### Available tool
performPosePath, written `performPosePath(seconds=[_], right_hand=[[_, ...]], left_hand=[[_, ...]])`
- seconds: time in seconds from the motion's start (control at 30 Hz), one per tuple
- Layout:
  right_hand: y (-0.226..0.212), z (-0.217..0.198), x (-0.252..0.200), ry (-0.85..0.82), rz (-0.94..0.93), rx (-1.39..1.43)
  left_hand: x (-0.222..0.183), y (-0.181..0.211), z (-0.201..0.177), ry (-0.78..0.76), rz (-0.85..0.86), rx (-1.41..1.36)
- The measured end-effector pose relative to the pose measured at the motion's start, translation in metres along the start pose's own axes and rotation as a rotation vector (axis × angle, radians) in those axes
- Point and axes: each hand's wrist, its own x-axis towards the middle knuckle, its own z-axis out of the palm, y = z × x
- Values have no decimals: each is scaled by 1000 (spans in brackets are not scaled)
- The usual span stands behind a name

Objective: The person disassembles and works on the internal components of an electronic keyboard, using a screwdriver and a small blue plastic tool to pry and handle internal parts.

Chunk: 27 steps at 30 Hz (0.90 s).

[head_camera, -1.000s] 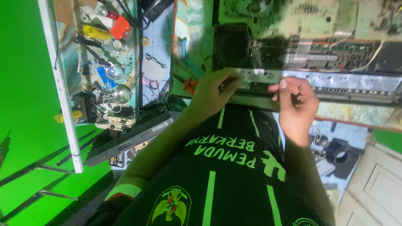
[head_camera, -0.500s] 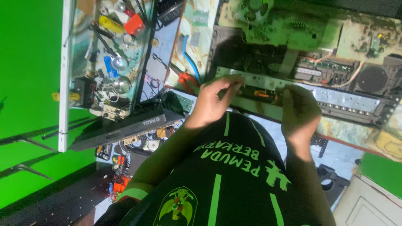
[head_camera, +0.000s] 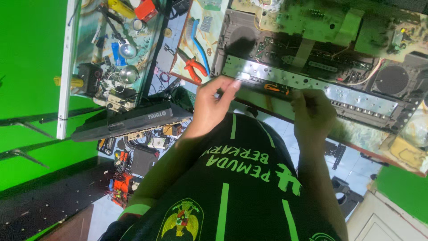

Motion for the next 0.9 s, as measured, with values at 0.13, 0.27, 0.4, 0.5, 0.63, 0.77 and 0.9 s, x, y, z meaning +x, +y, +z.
performPosePath(seconds=[0.13,0.27,0.4,0.5,0.63,0.77,0.9], right_hand=[[2,13,7,-56,-50,91],[-6,26,10,-125,-98,61],[-19,51,23,-171,-137,-44],[-30,73,34,-207,-192,-45],[-46,112,55,-212,-189,3],[-64,159,78,-168,-242,-86],[-78,214,111,-70,-254,-236]], left_hand=[[-5,0,-18,82,0,12],[-9,-3,-37,150,26,-69],[-5,-11,-59,202,-14,-19],[5,-21,-77,233,0,-24],[32,-37,-100,248,-18,-73],[73,-58,-130,248,-39,-92],[126,-86,-164,158,20,-52]])
